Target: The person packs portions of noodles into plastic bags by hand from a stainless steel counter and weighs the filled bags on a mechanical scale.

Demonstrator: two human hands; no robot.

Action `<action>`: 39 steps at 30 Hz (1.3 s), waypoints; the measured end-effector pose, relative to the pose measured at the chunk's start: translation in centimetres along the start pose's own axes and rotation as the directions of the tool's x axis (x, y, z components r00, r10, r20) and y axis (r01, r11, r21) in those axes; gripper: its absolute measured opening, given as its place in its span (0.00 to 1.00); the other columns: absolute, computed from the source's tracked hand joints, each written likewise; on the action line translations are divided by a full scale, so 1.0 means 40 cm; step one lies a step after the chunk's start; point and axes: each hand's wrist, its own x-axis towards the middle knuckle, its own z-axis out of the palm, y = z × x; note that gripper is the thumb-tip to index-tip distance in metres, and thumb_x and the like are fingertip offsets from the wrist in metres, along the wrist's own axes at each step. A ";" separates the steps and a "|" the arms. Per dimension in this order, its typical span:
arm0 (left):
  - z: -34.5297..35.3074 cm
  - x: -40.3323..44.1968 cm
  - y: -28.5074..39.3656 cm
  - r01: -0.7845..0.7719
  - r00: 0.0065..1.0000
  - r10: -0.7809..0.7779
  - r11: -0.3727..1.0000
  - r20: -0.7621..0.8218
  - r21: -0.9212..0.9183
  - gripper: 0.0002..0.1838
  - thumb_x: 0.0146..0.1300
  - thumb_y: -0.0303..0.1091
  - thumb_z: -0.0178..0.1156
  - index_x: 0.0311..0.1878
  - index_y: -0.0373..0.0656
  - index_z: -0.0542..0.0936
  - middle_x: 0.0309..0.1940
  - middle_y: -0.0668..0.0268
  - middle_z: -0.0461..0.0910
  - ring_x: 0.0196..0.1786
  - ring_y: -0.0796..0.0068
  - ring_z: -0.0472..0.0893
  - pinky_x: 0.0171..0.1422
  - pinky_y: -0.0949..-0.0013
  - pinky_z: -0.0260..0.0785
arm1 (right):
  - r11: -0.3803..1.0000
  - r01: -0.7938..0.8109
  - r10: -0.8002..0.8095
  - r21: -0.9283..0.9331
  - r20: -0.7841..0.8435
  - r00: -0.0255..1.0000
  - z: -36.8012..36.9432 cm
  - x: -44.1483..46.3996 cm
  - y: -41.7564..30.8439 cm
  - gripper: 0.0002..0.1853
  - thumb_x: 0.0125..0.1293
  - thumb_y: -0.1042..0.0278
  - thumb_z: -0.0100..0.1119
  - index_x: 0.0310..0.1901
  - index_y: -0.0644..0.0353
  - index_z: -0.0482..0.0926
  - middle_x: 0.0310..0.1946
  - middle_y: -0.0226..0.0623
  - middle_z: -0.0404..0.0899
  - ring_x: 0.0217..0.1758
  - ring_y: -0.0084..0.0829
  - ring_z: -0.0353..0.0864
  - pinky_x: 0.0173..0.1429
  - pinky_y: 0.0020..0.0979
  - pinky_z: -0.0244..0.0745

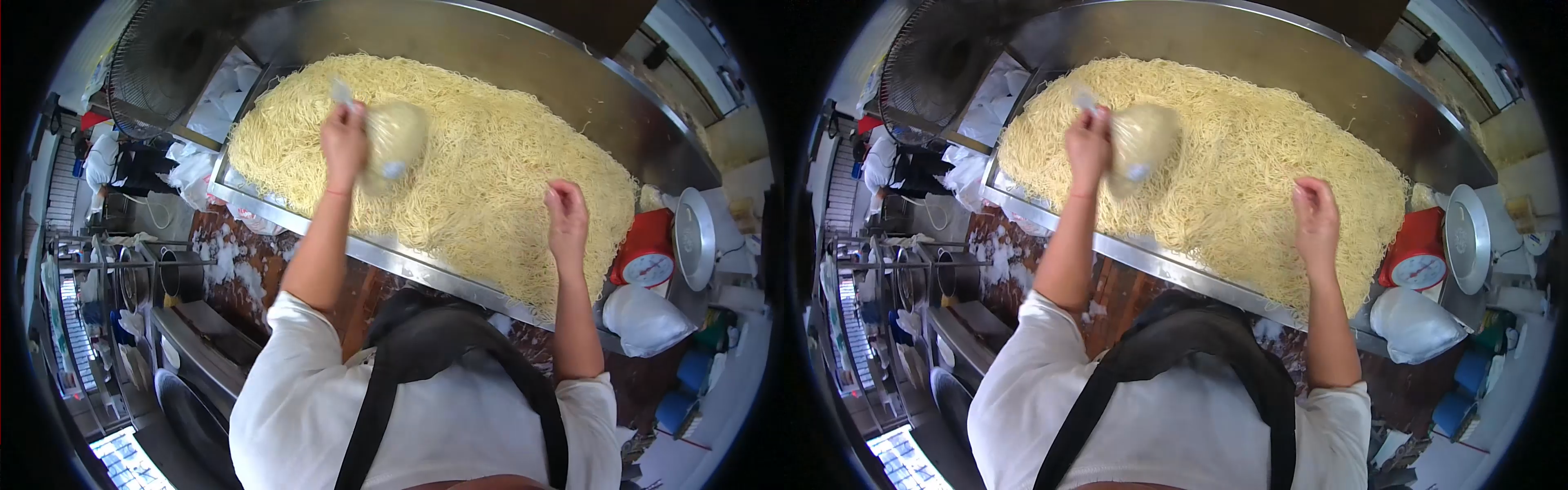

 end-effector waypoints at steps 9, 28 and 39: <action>-0.280 0.815 -0.230 -0.189 0.849 0.382 0.865 -0.364 0.465 0.17 0.62 0.41 0.63 0.32 0.34 0.83 0.29 0.45 0.82 0.34 0.46 0.82 0.41 0.52 0.71 | 0.964 -0.256 0.238 -0.079 -0.182 0.954 -0.020 -0.115 0.069 0.05 0.72 0.72 0.57 0.46 0.61 0.77 0.31 0.24 0.73 0.33 0.17 0.71 0.39 0.21 0.68; 0.322 -0.441 -0.004 0.447 0.441 0.021 0.862 0.897 -0.240 0.16 0.72 0.33 0.57 0.59 0.38 0.76 0.38 0.65 0.82 0.32 0.80 0.79 0.39 0.75 0.74 | 0.826 -0.086 -0.109 -0.557 -0.307 0.945 -0.392 -0.238 -0.057 0.02 0.68 0.78 0.58 0.40 0.66 0.79 0.35 0.39 0.81 0.38 0.29 0.78 0.47 0.28 0.74; 0.498 -0.682 0.154 0.434 0.339 0.031 0.882 0.940 -0.185 0.13 0.72 0.30 0.55 0.56 0.36 0.78 0.36 0.65 0.82 0.32 0.81 0.77 0.39 0.76 0.73 | 0.215 -0.374 -0.278 -0.902 -0.423 0.862 -0.962 -0.421 0.062 0.25 0.62 0.58 0.68 0.56 0.66 0.77 0.49 0.53 0.78 0.50 0.50 0.79 0.56 0.44 0.74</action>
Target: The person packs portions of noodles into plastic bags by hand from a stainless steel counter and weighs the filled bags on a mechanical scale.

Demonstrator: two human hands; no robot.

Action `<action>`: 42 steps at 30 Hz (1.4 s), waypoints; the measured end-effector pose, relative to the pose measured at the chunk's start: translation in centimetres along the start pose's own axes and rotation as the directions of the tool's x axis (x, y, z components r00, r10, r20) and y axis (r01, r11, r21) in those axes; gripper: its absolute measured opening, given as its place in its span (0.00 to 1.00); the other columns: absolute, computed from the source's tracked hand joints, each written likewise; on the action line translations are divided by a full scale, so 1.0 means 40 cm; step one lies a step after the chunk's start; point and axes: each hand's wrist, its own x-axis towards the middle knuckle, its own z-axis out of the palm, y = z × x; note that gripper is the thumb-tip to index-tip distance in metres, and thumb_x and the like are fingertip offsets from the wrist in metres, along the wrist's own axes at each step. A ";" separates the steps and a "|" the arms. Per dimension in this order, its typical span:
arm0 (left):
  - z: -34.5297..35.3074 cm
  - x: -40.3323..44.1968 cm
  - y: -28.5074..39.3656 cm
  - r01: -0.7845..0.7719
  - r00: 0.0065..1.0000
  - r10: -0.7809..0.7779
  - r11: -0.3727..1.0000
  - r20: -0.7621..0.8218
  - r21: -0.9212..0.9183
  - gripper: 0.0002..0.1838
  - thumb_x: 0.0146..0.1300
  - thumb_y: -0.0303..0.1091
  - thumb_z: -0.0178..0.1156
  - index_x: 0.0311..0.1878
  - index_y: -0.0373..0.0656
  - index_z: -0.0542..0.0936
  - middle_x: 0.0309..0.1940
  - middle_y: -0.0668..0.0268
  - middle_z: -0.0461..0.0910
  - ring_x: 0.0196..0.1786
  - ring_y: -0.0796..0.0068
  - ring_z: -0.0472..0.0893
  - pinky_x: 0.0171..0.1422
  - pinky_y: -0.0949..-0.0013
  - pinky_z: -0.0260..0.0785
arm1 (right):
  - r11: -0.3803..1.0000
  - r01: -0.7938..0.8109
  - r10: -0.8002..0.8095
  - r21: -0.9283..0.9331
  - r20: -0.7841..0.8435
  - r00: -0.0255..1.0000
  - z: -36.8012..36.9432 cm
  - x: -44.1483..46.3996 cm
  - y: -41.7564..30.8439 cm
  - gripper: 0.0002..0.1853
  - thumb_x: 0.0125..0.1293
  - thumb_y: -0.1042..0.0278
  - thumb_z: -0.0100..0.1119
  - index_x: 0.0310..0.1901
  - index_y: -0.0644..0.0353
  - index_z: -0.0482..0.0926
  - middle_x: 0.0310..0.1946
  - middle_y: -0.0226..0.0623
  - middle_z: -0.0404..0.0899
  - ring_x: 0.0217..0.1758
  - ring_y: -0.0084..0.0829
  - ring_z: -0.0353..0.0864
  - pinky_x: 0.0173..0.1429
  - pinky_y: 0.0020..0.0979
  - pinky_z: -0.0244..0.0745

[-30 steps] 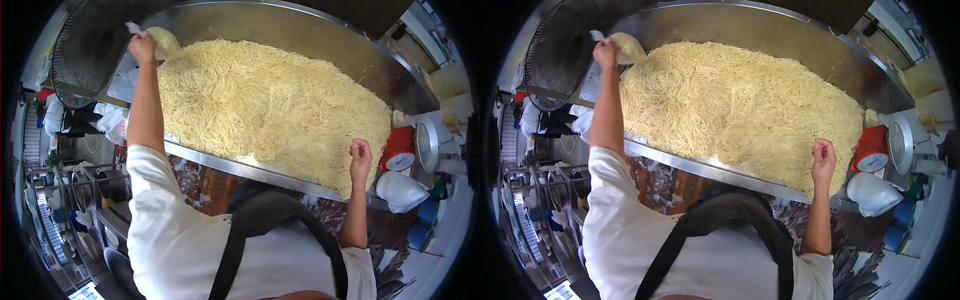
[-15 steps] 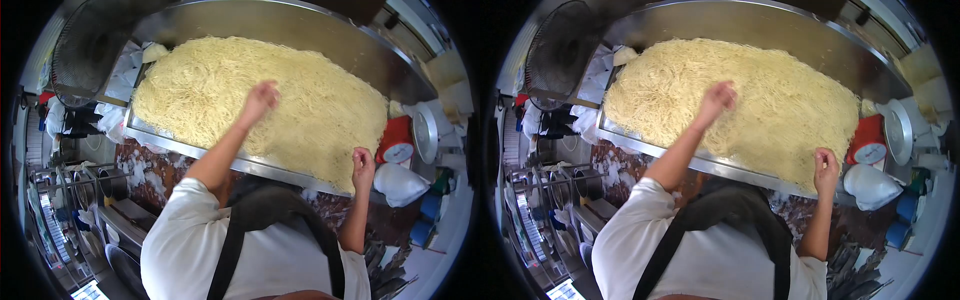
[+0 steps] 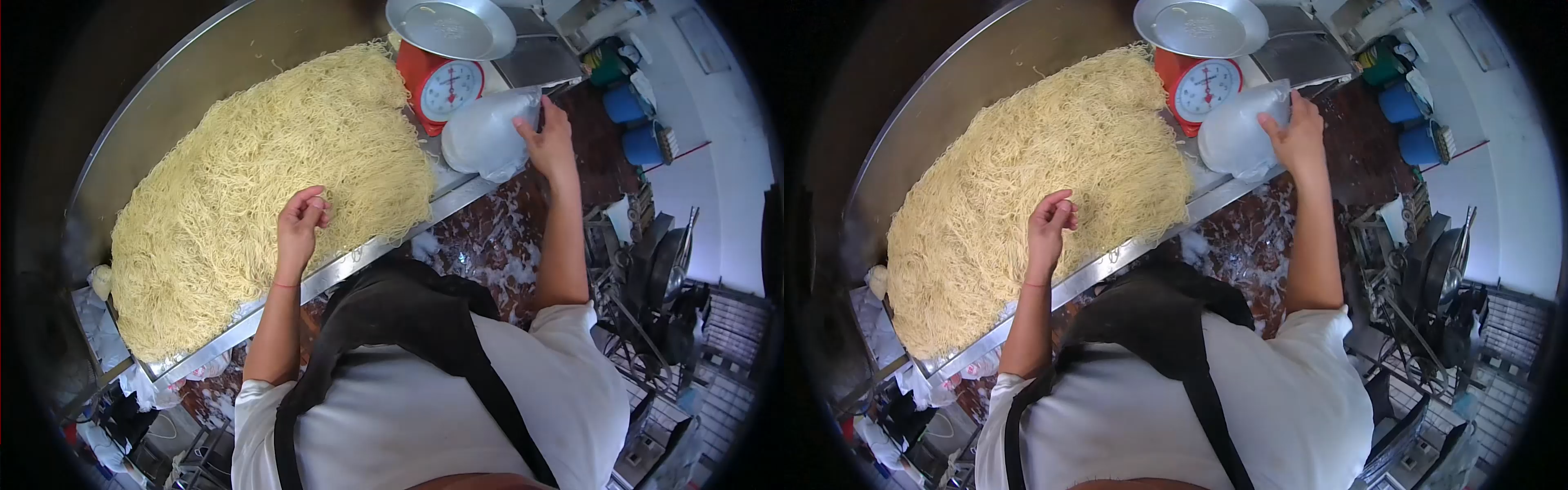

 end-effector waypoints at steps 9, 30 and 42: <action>0.164 0.005 0.044 0.041 0.984 -0.047 0.998 0.173 0.038 0.14 0.73 0.31 0.57 0.57 0.37 0.78 0.37 0.64 0.82 0.34 0.81 0.77 0.40 0.75 0.73 | 0.674 -0.408 0.446 0.616 0.101 0.889 -0.030 0.067 0.022 0.09 0.68 0.66 0.61 0.38 0.65 0.81 0.32 0.40 0.82 0.33 0.30 0.83 0.38 0.33 0.76; 0.065 0.019 0.143 0.109 0.930 -0.056 0.986 0.363 -0.126 0.29 0.77 0.55 0.42 0.58 0.36 0.76 0.39 0.63 0.82 0.37 0.76 0.80 0.41 0.71 0.75 | -0.400 -0.343 -0.033 0.850 0.361 0.932 -0.122 -0.045 -0.414 0.12 0.72 0.58 0.56 0.42 0.58 0.71 0.29 0.33 0.74 0.34 0.28 0.75 0.43 0.33 0.72; -0.034 0.085 0.314 -0.083 0.843 -0.138 0.922 0.520 0.379 0.17 0.67 0.33 0.60 0.57 0.36 0.78 0.38 0.65 0.83 0.37 0.78 0.79 0.39 0.73 0.73 | 0.400 -0.052 -0.764 0.915 0.364 0.532 0.060 -0.176 -0.682 0.09 0.67 0.62 0.60 0.40 0.57 0.77 0.35 0.41 0.77 0.41 0.38 0.77 0.50 0.39 0.73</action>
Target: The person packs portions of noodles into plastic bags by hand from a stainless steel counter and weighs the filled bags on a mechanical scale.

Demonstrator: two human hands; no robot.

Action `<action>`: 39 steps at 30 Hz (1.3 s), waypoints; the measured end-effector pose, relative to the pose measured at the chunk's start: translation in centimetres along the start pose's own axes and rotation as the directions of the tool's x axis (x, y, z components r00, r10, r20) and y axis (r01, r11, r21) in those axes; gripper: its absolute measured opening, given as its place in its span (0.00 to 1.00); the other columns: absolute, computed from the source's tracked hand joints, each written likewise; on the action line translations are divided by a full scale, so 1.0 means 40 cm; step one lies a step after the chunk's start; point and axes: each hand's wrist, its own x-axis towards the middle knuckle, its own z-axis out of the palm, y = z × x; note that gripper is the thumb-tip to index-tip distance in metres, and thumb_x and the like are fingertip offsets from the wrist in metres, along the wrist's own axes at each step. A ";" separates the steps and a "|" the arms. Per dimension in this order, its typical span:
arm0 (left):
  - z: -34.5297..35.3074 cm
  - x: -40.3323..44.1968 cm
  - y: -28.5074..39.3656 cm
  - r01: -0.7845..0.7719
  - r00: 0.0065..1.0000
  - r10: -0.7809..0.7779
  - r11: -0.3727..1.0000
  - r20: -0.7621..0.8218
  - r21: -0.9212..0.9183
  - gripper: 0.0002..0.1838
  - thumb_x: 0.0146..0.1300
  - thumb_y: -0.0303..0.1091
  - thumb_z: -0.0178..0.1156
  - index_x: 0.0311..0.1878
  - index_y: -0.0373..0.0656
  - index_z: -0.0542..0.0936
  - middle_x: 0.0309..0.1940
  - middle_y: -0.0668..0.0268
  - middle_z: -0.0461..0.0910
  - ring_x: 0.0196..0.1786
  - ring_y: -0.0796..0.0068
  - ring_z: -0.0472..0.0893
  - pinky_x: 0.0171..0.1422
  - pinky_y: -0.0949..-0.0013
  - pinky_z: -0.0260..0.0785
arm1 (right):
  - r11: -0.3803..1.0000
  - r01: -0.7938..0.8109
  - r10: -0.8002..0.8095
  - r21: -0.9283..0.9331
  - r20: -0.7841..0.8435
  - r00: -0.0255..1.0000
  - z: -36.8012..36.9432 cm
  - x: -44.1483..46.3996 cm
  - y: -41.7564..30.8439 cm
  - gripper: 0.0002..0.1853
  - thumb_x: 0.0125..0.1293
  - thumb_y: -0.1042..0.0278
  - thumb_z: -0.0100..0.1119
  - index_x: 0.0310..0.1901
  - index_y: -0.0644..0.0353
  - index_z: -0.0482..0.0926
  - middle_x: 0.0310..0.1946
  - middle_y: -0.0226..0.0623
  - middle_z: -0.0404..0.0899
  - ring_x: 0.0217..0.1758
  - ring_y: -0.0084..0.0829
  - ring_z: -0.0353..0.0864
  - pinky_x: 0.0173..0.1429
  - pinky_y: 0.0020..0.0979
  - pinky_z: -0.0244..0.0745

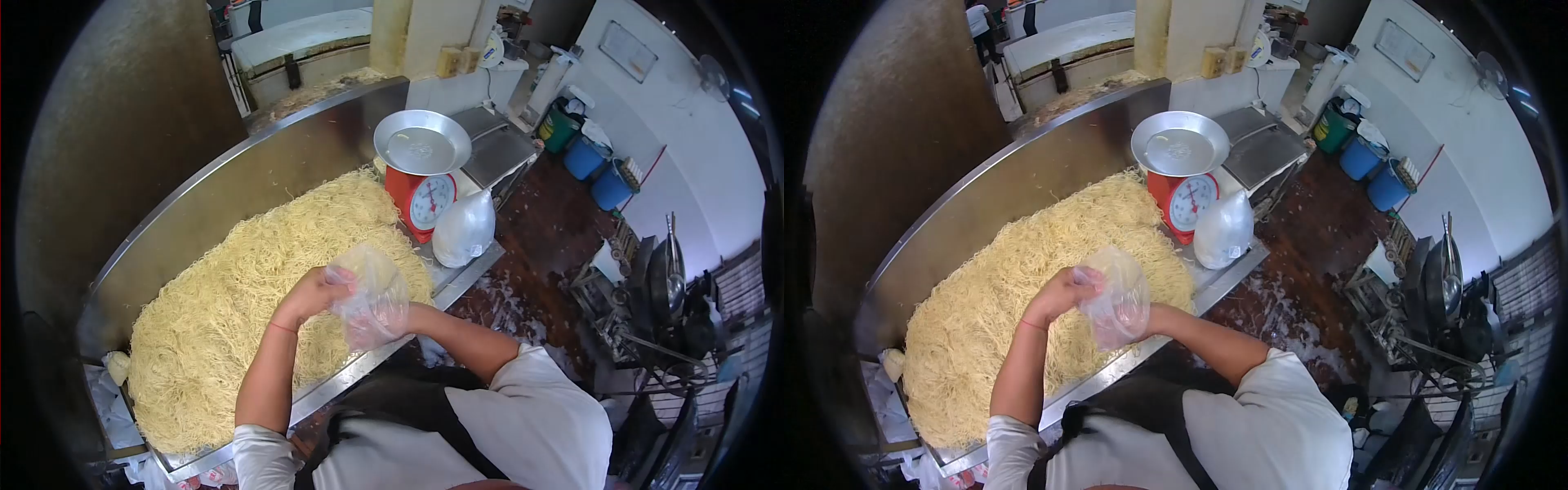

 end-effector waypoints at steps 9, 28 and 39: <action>-0.206 -0.263 -0.173 -0.403 0.518 -0.163 0.820 -0.839 -0.407 0.19 0.60 0.19 0.47 0.55 0.39 0.73 0.47 0.64 0.77 0.46 0.74 0.79 0.44 0.69 0.77 | 0.817 -0.468 0.278 -0.337 -0.482 0.831 0.015 0.152 0.213 0.49 0.52 0.54 0.74 0.74 0.55 0.58 0.69 0.55 0.62 0.75 0.54 0.56 0.76 0.50 0.56; -0.093 -0.568 -0.194 -0.146 0.695 -0.150 0.928 -0.703 -0.342 0.05 0.64 0.22 0.60 0.42 0.41 0.78 0.35 0.72 0.79 0.40 0.81 0.76 0.48 0.75 0.70 | 0.844 0.113 0.314 0.524 -0.654 0.688 -0.349 0.340 -0.058 0.21 0.63 0.64 0.67 0.53 0.67 0.77 0.43 0.40 0.83 0.41 0.30 0.84 0.44 0.32 0.80; -0.005 -0.481 -0.166 0.165 0.965 0.021 0.723 -0.260 0.671 0.08 0.51 0.20 0.66 0.31 0.38 0.76 0.32 0.61 0.82 0.41 0.64 0.81 0.50 0.65 0.73 | 0.708 -0.454 0.318 -0.541 -0.329 0.889 0.056 0.375 0.461 0.43 0.52 0.63 0.75 0.70 0.61 0.66 0.64 0.59 0.69 0.71 0.46 0.67 0.71 0.39 0.66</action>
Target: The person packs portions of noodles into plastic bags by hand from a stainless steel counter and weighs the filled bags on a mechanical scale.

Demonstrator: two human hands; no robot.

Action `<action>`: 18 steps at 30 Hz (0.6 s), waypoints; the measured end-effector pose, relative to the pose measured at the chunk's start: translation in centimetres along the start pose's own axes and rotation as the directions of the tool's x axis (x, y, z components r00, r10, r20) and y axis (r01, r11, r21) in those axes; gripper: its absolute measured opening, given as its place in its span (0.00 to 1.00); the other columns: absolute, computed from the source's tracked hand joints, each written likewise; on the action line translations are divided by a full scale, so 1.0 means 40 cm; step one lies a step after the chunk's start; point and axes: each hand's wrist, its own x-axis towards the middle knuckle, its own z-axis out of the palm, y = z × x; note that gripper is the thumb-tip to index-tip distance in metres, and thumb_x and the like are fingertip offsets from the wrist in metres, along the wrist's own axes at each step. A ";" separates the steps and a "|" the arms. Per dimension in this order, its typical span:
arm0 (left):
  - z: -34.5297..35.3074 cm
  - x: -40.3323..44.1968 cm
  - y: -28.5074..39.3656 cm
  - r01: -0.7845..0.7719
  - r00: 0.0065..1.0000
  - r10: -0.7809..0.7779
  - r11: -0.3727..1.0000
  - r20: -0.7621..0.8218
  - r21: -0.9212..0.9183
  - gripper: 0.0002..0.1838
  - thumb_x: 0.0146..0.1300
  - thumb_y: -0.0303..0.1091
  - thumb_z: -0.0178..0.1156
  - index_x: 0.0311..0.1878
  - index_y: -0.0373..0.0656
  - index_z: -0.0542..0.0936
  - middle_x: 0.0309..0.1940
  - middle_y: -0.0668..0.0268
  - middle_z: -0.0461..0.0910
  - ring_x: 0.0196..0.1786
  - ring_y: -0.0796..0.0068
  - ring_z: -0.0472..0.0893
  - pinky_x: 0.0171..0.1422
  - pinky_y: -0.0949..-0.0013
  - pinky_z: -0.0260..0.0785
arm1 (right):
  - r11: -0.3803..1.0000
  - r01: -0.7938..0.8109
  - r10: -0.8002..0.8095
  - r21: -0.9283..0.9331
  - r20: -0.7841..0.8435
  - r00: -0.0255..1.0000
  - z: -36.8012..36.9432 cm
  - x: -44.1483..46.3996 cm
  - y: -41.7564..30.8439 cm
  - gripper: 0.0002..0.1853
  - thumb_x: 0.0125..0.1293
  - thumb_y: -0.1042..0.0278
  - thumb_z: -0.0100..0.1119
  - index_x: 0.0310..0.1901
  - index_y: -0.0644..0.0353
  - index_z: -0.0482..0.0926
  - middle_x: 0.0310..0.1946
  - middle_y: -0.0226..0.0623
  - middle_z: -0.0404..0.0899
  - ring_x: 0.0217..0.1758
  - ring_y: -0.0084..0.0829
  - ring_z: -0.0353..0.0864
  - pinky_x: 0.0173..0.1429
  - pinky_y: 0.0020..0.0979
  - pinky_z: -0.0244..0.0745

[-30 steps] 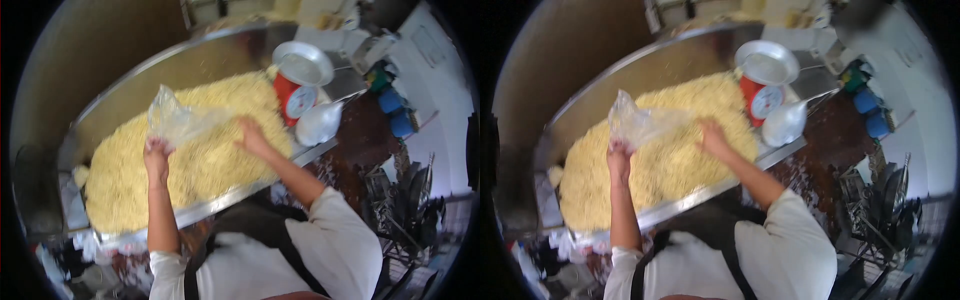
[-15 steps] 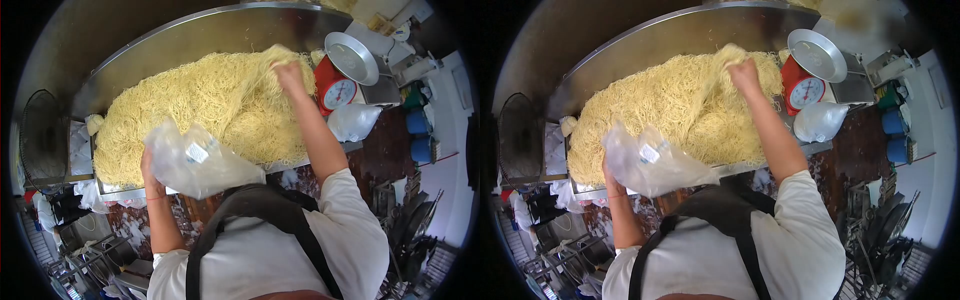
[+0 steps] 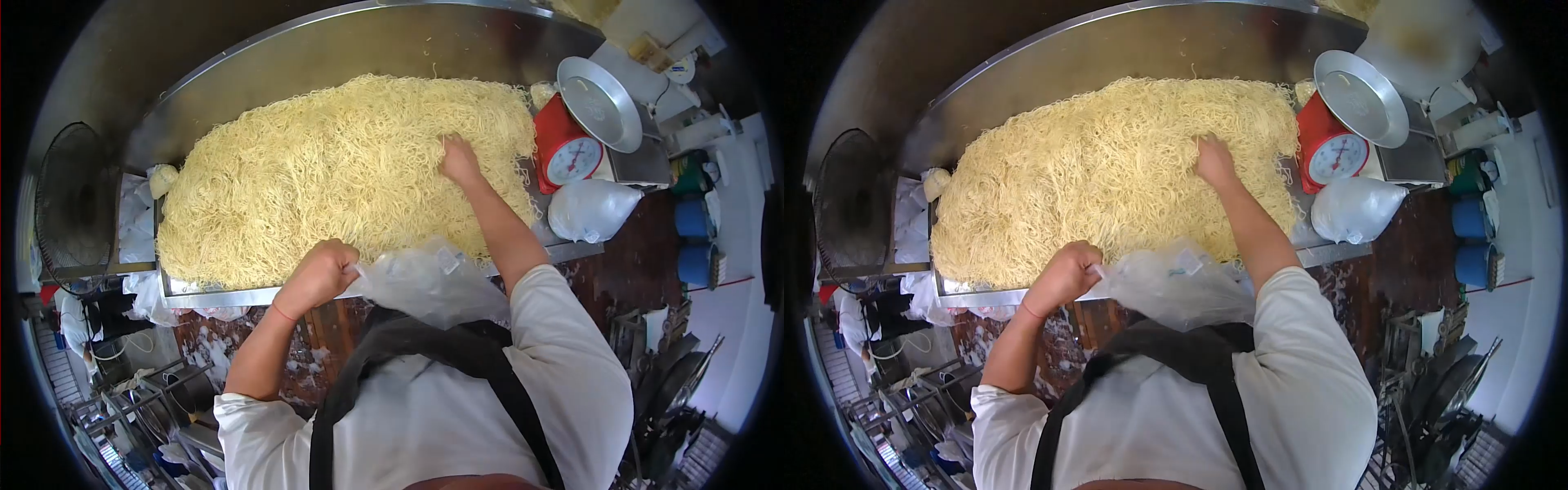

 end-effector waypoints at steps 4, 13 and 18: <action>-0.031 0.020 -0.095 0.130 0.810 -0.387 0.851 -0.441 -0.509 0.04 0.62 0.20 0.56 0.31 0.37 0.76 0.32 0.58 0.82 0.35 0.69 0.80 0.41 0.65 0.73 | 0.687 -0.169 0.221 0.707 0.019 0.975 -0.180 0.028 -0.126 0.27 0.62 0.72 0.65 0.64 0.59 0.73 0.54 0.48 0.79 0.44 0.32 0.84 0.51 0.36 0.80; -0.436 0.258 -0.427 -0.285 0.357 -0.632 0.627 -0.687 -0.725 0.11 0.65 0.35 0.57 0.45 0.40 0.80 0.32 0.65 0.82 0.34 0.74 0.80 0.37 0.73 0.70 | 0.128 0.474 0.199 0.871 -0.491 0.848 -1.073 0.078 -0.369 0.13 0.75 0.65 0.46 0.52 0.61 0.76 0.39 0.38 0.83 0.33 0.32 0.84 0.36 0.35 0.82; -0.545 0.402 -0.303 0.283 0.279 -0.184 0.954 -0.942 -0.103 0.23 0.63 0.50 0.62 0.30 0.34 0.81 0.30 0.47 0.81 0.33 0.47 0.81 0.37 0.52 0.71 | 0.272 0.567 -0.148 0.778 -0.548 0.823 -1.156 0.058 -0.368 0.14 0.74 0.65 0.46 0.51 0.63 0.77 0.37 0.38 0.84 0.33 0.29 0.84 0.34 0.34 0.83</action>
